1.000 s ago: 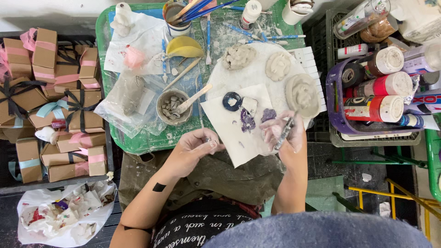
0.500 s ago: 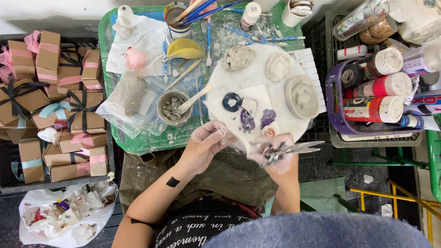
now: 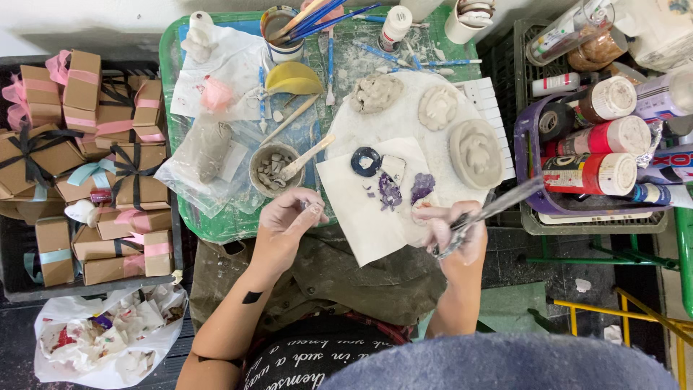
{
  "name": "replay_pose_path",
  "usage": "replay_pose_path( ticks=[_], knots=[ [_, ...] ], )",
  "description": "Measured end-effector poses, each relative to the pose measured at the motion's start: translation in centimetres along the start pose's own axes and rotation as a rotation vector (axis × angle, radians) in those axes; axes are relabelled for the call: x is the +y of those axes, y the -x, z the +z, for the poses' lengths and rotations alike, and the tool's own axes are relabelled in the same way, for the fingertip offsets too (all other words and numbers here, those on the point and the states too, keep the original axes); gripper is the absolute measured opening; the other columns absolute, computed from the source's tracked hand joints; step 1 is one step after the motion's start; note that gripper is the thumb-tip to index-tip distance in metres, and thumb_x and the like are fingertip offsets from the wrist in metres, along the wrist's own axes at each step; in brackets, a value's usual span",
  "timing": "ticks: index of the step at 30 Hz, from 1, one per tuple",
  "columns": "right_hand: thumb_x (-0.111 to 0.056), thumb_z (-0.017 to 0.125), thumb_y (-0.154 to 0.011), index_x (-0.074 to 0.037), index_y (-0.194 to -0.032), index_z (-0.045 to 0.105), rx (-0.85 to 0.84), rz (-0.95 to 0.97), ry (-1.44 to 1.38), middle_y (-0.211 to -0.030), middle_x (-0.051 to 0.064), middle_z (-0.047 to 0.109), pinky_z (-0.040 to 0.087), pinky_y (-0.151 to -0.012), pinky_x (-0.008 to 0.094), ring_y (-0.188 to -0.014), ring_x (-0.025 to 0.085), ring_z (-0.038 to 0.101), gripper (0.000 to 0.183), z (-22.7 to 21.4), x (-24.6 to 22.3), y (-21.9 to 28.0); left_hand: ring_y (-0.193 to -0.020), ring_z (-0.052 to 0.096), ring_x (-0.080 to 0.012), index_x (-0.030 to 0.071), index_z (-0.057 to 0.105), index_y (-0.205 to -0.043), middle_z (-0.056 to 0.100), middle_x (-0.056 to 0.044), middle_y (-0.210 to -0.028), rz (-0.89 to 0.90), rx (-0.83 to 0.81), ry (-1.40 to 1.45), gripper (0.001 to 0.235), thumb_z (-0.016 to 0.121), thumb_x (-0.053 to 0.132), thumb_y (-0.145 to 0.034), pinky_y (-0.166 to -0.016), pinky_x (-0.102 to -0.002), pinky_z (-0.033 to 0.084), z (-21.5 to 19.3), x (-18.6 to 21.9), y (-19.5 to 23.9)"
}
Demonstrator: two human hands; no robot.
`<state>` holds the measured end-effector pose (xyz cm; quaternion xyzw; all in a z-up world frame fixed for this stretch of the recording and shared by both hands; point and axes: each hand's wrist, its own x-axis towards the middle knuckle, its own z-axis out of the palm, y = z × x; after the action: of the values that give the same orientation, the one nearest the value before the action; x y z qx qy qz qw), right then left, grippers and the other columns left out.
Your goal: The person molds and shapes small pieces of clay by hand, using a wooden modeling tool to press and refine details. They use scissors to cut small pieces and join different clay components together on a white paper surface.
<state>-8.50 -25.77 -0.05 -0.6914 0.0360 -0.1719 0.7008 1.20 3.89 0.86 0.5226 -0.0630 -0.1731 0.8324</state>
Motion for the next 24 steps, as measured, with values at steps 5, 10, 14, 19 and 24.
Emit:
replay_pose_path(
  ticks=[5, 10, 14, 19, 24],
  knots=[
    [-0.027, 0.062, -0.104, -0.008, -0.115, 0.047, -0.229, -0.018, -0.405, -0.103, 0.025, 0.074, 0.051, -0.047, 0.022, -0.066, 0.016, 0.068, 0.027, 2.1, 0.0, -0.6, -0.085, 0.064, -0.0081, 0.002, 0.071, -0.104, 0.069, -0.003, -0.097, 0.169, -0.055, -0.431, 0.008, 0.071, 0.004, -0.096, -0.077, -0.024, 0.056, 1.1, 0.7, -0.7],
    [-0.035, 0.056, -0.108, -0.011, -0.12, 0.043, -0.138, 0.104, -0.131, -0.096, 0.018, 0.074, 0.046, -0.055, 0.02, -0.065, 0.01, 0.061, 0.03, 5.1, -1.4, 0.7, -0.086, 0.063, -0.0075, 0.002, 0.07, -0.106, 0.069, -0.004, -0.098, 0.129, -0.074, -0.452, 0.01, 0.071, 0.005, -0.096, -0.077, -0.022, 0.055, 1.4, 1.0, -1.0],
    [-0.035, 0.058, -0.108, -0.01, -0.118, 0.043, -0.127, 0.099, -0.106, -0.095, 0.019, 0.073, 0.045, -0.054, 0.02, -0.062, 0.011, 0.06, 0.031, 5.9, -1.8, 0.1, -0.081, 0.062, -0.0088, 0.003, 0.073, -0.105, 0.07, -0.004, -0.094, 0.159, -0.07, -0.517, 0.011, 0.073, 0.007, -0.095, -0.073, -0.024, 0.054, 1.7, 0.7, -1.4],
    [-0.034, 0.058, -0.108, -0.01, -0.117, 0.043, -0.082, 0.081, -0.087, -0.095, 0.018, 0.073, 0.046, -0.056, 0.021, -0.064, 0.012, 0.062, 0.03, 5.9, -1.9, 0.1, -0.083, 0.066, -0.019, 0.008, 0.071, -0.11, 0.071, -0.007, -0.101, 0.311, -0.183, -0.767, 0.02, 0.077, 0.014, -0.092, -0.075, -0.03, 0.056, 4.7, -0.4, -2.7],
    [-0.029, 0.059, -0.108, -0.01, -0.115, 0.042, 0.007, 0.096, -0.034, -0.094, 0.017, 0.073, 0.047, -0.055, 0.021, -0.063, 0.01, 0.059, 0.027, 5.5, -1.9, -0.2, -0.099, 0.067, -0.0297, 0.003, 0.058, -0.137, 0.065, -0.017, -0.121, 0.335, -0.269, -0.687, 0.05, 0.064, 0.0, -0.087, -0.084, -0.036, 0.055, 5.5, -0.3, -2.9]
  ],
)
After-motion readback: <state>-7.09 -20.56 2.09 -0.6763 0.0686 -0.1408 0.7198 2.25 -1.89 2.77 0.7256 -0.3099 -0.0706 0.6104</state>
